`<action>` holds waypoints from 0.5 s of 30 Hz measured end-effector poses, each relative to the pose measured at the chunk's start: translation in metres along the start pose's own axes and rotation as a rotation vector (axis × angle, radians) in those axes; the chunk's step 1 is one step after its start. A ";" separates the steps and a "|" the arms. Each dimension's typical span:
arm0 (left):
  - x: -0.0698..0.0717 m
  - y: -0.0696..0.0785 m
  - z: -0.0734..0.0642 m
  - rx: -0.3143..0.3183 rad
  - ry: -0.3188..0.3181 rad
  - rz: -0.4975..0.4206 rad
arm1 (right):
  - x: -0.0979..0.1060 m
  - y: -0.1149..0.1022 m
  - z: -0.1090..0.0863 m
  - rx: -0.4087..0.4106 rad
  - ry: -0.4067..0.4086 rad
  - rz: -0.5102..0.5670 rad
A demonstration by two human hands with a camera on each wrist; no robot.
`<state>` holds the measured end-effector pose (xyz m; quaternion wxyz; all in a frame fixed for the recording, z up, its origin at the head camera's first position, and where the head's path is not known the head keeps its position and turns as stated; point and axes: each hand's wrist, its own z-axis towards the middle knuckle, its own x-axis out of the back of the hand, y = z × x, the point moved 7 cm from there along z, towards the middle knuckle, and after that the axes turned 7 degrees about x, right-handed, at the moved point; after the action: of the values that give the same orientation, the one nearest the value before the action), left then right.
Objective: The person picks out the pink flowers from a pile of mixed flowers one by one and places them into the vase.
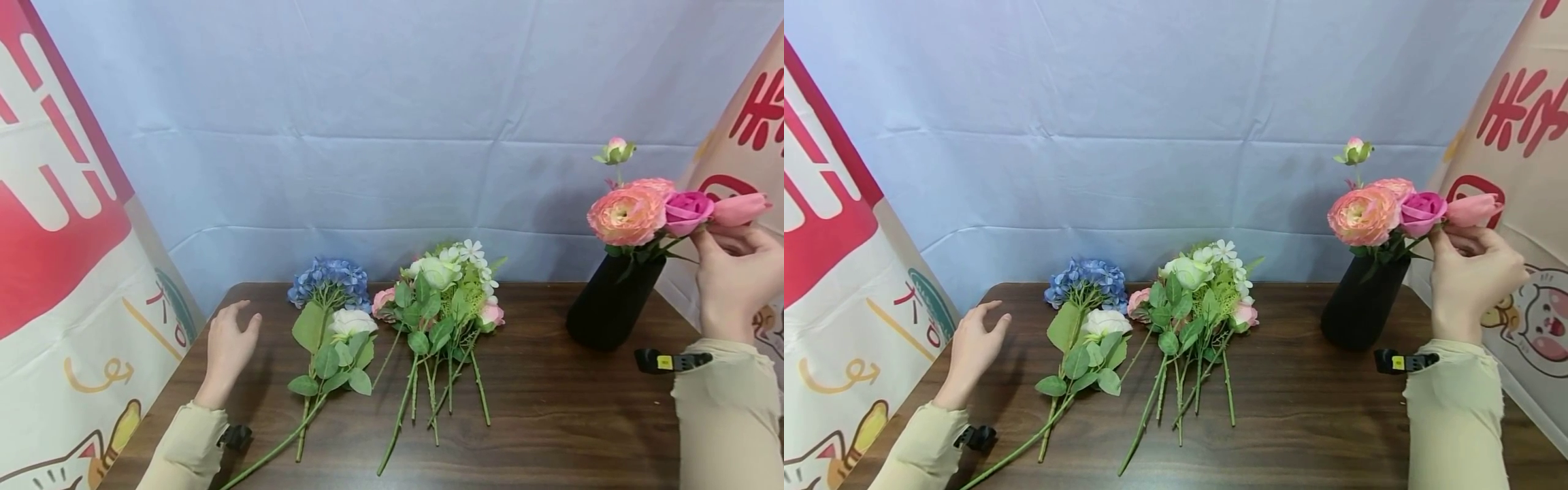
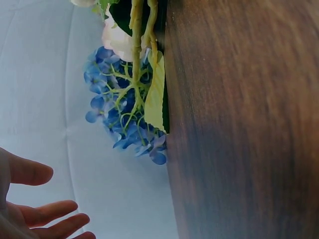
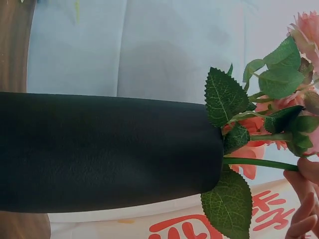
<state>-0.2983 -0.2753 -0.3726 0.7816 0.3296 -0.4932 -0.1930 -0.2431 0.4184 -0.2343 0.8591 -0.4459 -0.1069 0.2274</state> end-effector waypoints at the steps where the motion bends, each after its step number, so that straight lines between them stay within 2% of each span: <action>1: 0.000 0.000 0.000 -0.002 0.002 0.000 | 0.000 0.000 0.000 0.003 0.002 -0.005; 9: 0.000 -0.002 0.000 -0.010 0.012 -0.008 | 0.001 -0.001 0.000 0.043 0.036 -0.050; 15: 0.001 -0.002 0.001 -0.009 0.019 -0.005 | 0.002 -0.001 -0.002 0.154 0.078 -0.130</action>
<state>-0.2984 -0.2771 -0.3729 0.7872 0.3289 -0.4842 -0.1940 -0.2403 0.4176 -0.2350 0.9072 -0.3793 -0.0843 0.1614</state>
